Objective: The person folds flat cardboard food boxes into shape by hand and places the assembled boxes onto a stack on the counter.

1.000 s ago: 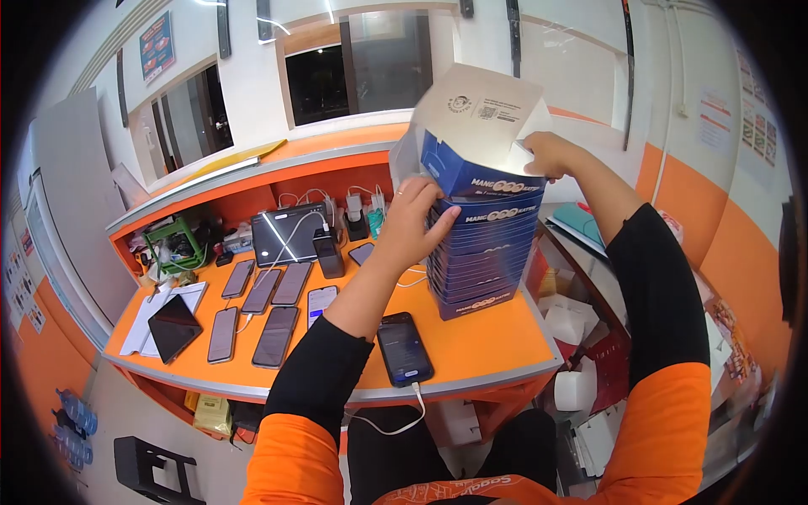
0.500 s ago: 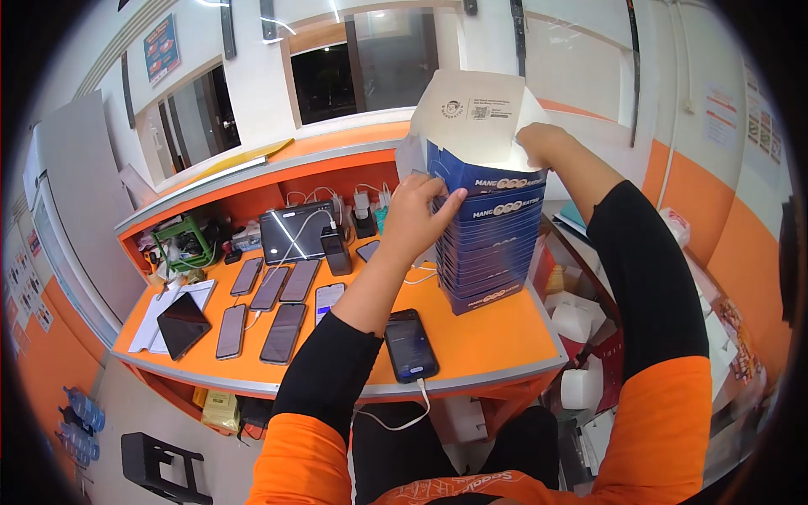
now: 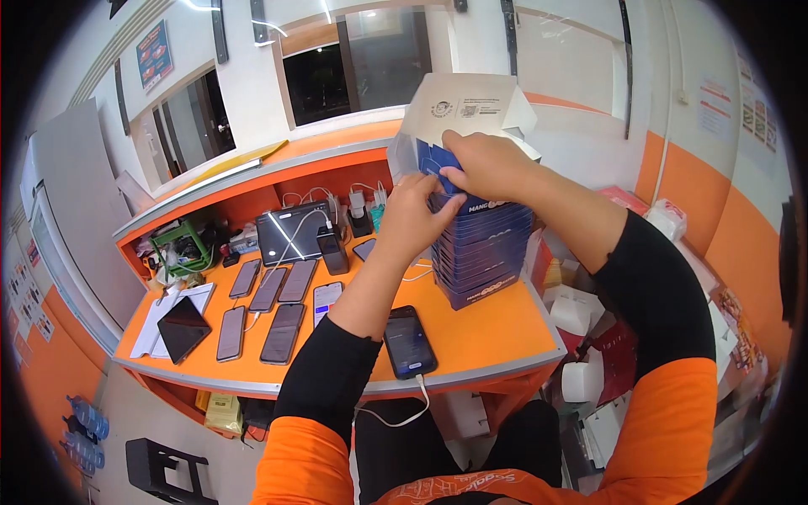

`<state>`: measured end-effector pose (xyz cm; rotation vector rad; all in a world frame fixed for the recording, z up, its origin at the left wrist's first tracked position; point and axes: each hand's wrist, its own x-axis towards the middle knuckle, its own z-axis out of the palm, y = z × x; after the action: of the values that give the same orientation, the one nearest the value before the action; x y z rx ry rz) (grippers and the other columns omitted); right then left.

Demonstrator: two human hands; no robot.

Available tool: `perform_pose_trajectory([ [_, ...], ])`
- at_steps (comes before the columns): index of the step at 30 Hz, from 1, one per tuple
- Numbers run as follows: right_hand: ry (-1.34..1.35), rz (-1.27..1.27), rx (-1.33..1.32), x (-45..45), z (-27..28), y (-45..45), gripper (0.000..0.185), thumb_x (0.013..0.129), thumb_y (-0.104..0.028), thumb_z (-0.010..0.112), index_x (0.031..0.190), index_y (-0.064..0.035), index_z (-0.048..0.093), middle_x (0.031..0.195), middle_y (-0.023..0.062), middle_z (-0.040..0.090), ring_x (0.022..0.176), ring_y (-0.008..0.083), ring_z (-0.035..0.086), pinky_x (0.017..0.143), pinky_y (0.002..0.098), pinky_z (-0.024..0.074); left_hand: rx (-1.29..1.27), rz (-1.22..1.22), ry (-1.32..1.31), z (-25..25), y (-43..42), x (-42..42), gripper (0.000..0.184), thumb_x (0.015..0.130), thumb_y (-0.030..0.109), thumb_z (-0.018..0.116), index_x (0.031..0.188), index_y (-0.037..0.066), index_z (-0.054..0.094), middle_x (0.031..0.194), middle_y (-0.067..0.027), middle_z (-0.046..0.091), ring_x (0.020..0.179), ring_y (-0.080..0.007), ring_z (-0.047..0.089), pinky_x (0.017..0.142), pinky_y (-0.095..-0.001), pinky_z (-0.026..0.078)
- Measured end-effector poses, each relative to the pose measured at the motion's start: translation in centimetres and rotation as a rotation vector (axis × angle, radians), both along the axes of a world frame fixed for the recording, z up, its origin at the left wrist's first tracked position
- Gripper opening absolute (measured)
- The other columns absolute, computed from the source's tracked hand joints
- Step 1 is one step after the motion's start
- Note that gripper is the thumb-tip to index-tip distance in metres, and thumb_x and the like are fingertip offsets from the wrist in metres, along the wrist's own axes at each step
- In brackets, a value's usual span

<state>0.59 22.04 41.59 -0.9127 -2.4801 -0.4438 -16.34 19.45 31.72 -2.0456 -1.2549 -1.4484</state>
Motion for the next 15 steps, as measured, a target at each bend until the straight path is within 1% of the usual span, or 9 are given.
perform_pose_trajectory([
  [2,0.007,0.005,0.035,-0.1,-0.5,0.8,0.038,0.093,-0.035,0.066,0.111,-0.0029,0.055,0.094,0.0219,0.072,0.091,0.0385,0.071,0.077,0.0481,0.0555,0.052,-0.004,0.023,-0.5,-0.2,0.0,0.035,0.08,0.029,0.083,0.091,0.001,0.066,0.092,-0.0148,0.065,0.094,-0.0351,0.062,0.082,-0.0431,0.051],
  [4,0.031,0.029,0.074,-0.1,-1.1,1.0,0.034,0.092,-0.029,0.068,0.109,-0.0028,0.055,0.092,0.0208,0.072,0.089,0.0386,0.071,0.075,0.048,0.0558,0.07,-0.006,0.032,-0.8,0.0,-0.1,0.037,0.079,0.03,0.084,0.096,0.002,0.066,0.093,-0.0142,0.065,0.096,-0.0346,0.062,0.084,-0.0431,0.05],
  [5,0.028,0.025,0.081,-0.1,-1.2,0.9,0.034,0.092,-0.028,0.068,0.11,-0.0028,0.055,0.091,0.0204,0.072,0.087,0.0386,0.071,0.074,0.0478,0.0559,0.075,-0.008,0.039,-1.1,0.0,-0.2,0.039,0.079,0.03,0.084,0.098,0.002,0.065,0.094,-0.014,0.065,0.096,-0.0343,0.062,0.085,-0.0432,0.049],
  [10,-0.006,0.026,0.144,0.2,-1.3,0.7,0.033,0.092,-0.026,0.068,0.111,-0.0027,0.054,0.087,0.0188,0.072,0.083,0.0385,0.072,0.07,0.0471,0.0564,0.144,-0.047,0.019,-1.2,0.4,-0.2,0.029,0.084,0.027,0.079,0.091,0.002,0.066,0.091,-0.014,0.065,0.094,-0.0347,0.061,0.084,-0.0445,0.048],
  [13,-0.036,0.047,0.131,0.5,-1.2,0.8,0.036,0.092,-0.028,0.068,0.113,-0.0028,0.052,0.089,0.0206,0.072,0.084,0.0392,0.071,0.072,0.0478,0.0563,0.171,-0.025,-0.025,-1.4,1.2,0.2,0.024,0.087,0.025,0.076,0.087,0.003,0.067,0.088,-0.0137,0.064,0.093,-0.0348,0.06,0.082,-0.0443,0.047],
  [15,-0.003,0.067,0.036,0.8,-1.5,1.4,0.039,0.093,-0.031,0.068,0.115,-0.0031,0.05,0.091,0.0236,0.071,0.085,0.042,0.07,0.075,0.049,0.0551,0.147,-0.013,-0.045,-1.6,1.6,0.1,0.022,0.088,0.024,0.075,0.087,0.004,0.068,0.087,-0.014,0.064,0.094,-0.0349,0.06,0.083,-0.0448,0.047],
])
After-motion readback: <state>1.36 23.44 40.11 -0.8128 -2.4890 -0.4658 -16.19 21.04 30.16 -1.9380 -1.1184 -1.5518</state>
